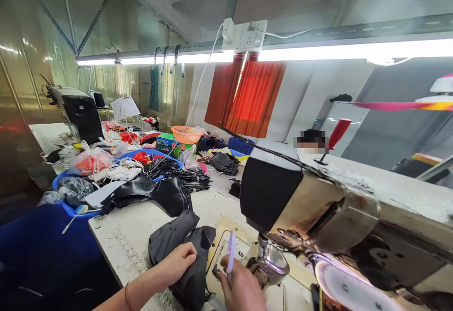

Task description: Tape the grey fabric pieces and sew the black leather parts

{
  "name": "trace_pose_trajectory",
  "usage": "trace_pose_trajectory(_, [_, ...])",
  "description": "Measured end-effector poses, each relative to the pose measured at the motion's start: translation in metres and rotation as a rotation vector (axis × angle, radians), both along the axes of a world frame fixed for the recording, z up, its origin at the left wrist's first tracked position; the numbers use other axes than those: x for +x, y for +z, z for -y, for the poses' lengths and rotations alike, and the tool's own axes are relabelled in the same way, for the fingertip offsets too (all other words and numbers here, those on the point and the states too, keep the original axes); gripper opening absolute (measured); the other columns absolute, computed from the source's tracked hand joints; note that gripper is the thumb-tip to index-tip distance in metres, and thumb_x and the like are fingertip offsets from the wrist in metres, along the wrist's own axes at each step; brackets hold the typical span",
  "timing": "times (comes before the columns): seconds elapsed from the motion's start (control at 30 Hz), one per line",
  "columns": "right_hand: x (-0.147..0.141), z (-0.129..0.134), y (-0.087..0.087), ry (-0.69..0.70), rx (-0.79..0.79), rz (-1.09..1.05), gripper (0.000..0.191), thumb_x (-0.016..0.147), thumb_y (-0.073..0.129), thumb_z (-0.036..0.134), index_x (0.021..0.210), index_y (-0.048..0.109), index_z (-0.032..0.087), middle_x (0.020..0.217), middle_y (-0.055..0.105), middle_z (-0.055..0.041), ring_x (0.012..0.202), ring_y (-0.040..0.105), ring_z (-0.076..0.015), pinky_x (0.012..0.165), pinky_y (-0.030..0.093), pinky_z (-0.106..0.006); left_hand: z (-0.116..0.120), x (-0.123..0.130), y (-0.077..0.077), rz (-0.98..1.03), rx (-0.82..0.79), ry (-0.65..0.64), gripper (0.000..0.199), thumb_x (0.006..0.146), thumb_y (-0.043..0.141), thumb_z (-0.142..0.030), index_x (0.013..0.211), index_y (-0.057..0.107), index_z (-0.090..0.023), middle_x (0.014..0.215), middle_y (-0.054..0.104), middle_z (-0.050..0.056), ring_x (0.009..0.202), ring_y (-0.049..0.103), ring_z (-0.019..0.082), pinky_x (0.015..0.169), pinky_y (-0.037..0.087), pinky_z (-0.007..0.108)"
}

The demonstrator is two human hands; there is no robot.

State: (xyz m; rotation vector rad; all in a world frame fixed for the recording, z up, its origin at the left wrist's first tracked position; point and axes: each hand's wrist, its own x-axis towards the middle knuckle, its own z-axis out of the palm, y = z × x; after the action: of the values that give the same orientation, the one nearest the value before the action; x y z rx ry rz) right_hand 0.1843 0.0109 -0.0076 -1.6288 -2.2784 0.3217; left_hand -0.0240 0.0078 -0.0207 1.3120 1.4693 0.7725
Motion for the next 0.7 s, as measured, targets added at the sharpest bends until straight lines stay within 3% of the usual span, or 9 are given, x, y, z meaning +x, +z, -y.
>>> trace_pose_trajectory(0.13, [-0.046,-0.032,-0.005,-0.111,-0.008,0.082,0.026,0.087,0.052,0.031,0.107,0.063,0.02,0.099,0.076,-0.0107,0.093,0.071,-0.0286,0.077,0.05,-0.034,-0.001,-0.002,-0.01,-0.089,0.006,-0.056,0.015,0.086,0.043,-0.013,0.081,0.056,-0.018,0.091,0.064,0.002,0.09,0.056,0.018,0.078,0.038,0.027])
trace_pose_trajectory(0.27, [-0.076,-0.049,-0.019,-0.154,-0.026,0.177,0.035,0.089,0.054,0.027,0.119,0.06,0.01,0.12,0.069,-0.0182,0.112,0.065,-0.0269,0.09,0.048,-0.031,-0.001,-0.002,-0.019,-0.155,0.044,-0.086,0.015,0.088,0.044,-0.014,0.088,0.058,-0.018,0.1,0.067,0.005,0.097,0.058,0.019,0.085,0.038,0.029])
trace_pose_trajectory(0.4, [-0.076,-0.063,-0.019,-0.206,-0.065,0.28,0.031,0.089,0.048,0.009,0.117,0.062,0.012,0.103,0.074,-0.0109,0.096,0.071,-0.0219,0.082,0.053,-0.034,-0.003,-0.004,-0.025,-0.151,0.057,-0.145,0.016,0.088,0.045,-0.013,0.088,0.06,-0.019,0.109,0.069,0.005,0.106,0.06,0.019,0.092,0.039,0.028])
trace_pose_trajectory(0.57, [-0.069,-0.084,-0.016,-0.224,-0.013,0.351,0.031,0.096,0.053,0.02,0.127,0.055,0.016,0.111,0.07,-0.0068,0.099,0.068,-0.0196,0.089,0.053,-0.042,-0.005,-0.006,-0.033,-0.14,0.072,-0.2,0.016,0.088,0.044,-0.011,0.089,0.058,-0.02,0.118,0.069,0.005,0.114,0.059,0.018,0.097,0.039,0.028])
trace_pose_trajectory(0.7, [-0.069,-0.092,-0.024,-0.233,0.008,0.361,0.026,0.094,0.059,0.023,0.119,0.06,0.017,0.108,0.069,-0.0042,0.096,0.068,-0.0185,0.085,0.055,-0.04,-0.007,-0.007,-0.04,-0.101,0.088,-0.236,0.017,0.086,0.045,-0.009,0.086,0.056,-0.022,0.122,0.068,0.005,0.117,0.059,0.017,0.099,0.039,0.027])
